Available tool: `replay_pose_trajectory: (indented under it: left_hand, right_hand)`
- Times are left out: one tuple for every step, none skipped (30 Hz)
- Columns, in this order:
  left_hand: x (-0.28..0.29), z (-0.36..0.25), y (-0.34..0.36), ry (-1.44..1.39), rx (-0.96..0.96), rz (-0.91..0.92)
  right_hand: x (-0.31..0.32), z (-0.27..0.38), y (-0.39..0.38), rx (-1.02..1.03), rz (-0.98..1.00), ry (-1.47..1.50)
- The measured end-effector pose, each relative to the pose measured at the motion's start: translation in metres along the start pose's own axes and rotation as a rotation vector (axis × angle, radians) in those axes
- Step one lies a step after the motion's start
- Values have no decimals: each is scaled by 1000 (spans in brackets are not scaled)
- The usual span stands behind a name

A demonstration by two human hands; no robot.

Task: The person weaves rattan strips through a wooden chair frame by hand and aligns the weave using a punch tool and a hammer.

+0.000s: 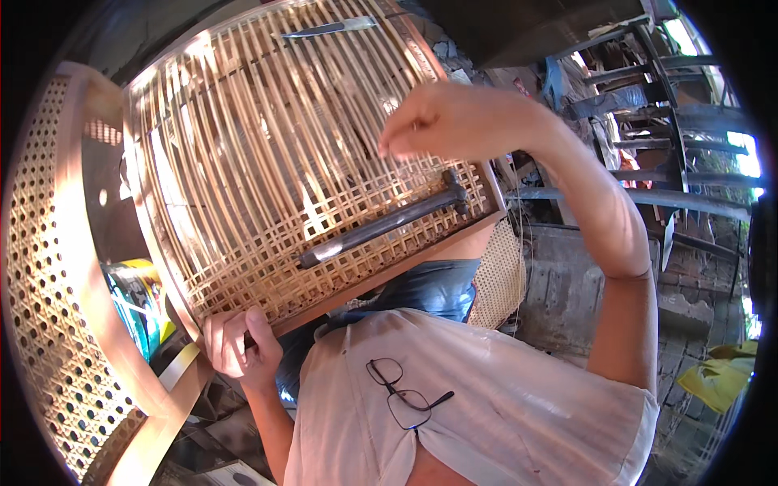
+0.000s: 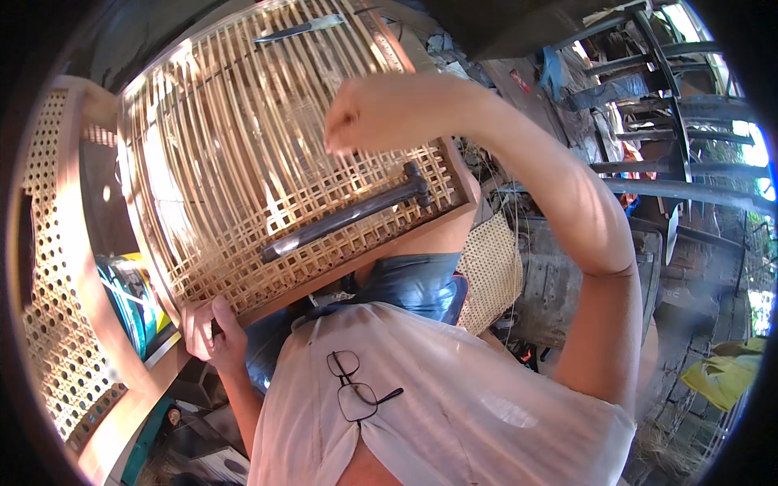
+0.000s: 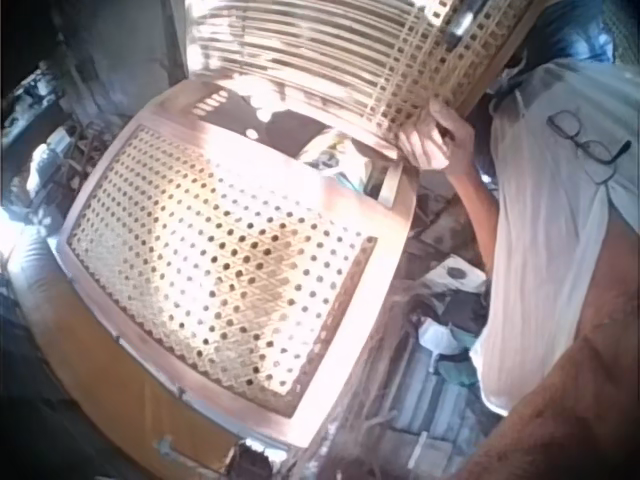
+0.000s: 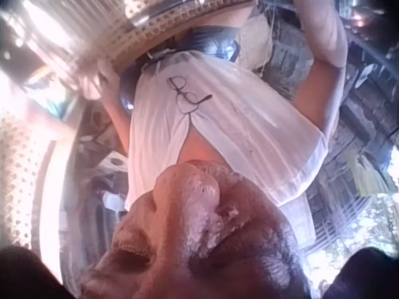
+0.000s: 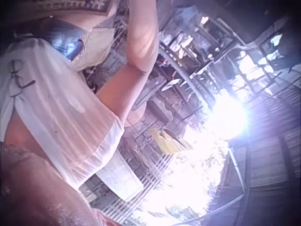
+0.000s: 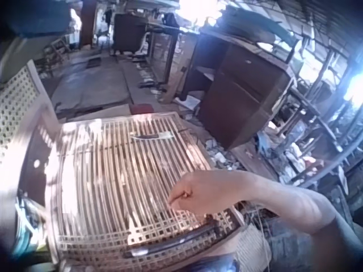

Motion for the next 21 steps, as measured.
replay_pose_trajectory:
  left_hand:
    - [-2, 1, -1, 8, 8, -3]
    - [-1, 6, -5, 2, 24, -22]
    - [0, 9, -8, -4, 41, -42]
    - [-1, 7, -7, 22, 17, -42]
    - [-2, 7, -5, 11, 31, -17]
    - [-3, 7, -6, 8, 44, -16]
    - [-4, 9, -7, 4, 56, -16]
    - [-4, 9, -6, -6, 49, -24]
    - [-3, 10, -6, 5, 55, -25]
    - [-2, 10, -6, 4, 56, -24]
    - [-3, 10, -5, -4, 53, -24]
    - [-3, 10, -5, -2, 48, -25]
    - [-3, 10, -5, 0, 50, -25]
    - [-4, 10, -6, 5, 53, -19]
    - [-3, 7, -5, 11, 55, -11]
    - [-2, 5, -3, 14, 54, -10]
    - [-1, 5, -2, 31, 63, 16]
    - [-1, 5, -1, 49, 72, 42]
    - [-2, 5, -1, 61, 73, 44]
    - [-3, 5, -1, 42, 58, 29]
    - [-2, 5, -1, 25, 43, 15]
  right_hand:
    - [0, 0, 0, 9, 8, 2]
    - [10, 5, 7, -114, -97, 28]
    - [16, 5, 11, -236, -200, 56]
    - [12, 6, 16, -167, -177, 48]
    - [3, 9, 21, -152, -170, 56]
    - [-8, 14, 25, -134, -179, 41]
    - [-19, 15, 29, -117, -188, 27]
    - [-21, 29, 39, 58, -282, 13]
    - [-18, 35, 44, 68, -276, 19]
    - [-12, 38, 47, -31, -219, -30]
    - [-9, 40, 49, -134, -163, -85]
    - [-21, 32, 52, -82, -85, -51]
    - [-18, 32, 55, -80, -83, -50]
    - [-25, 35, 57, -79, 126, -35]
    - [-32, 36, 55, -77, 333, -20]
    - [-23, 27, 57, 32, 27, 43]
    - [-22, 32, 61, 41, 29, 49]
    - [-15, 40, 66, 16, -36, 31]
    - [-12, 45, 70, -8, -102, 15]
    - [-20, 47, 74, 8, -140, 33]
    - [-29, 51, 76, 18, -142, 41]
Point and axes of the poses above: each hand's wrist, its own y-axis towards the middle knuckle, its own x-axis out of the back of the hand, z = x × y, the point moved 6 cm from there along y, towards the middle knuckle, and after that the axes turned 7 degrees about x, right-handed, at the moved point
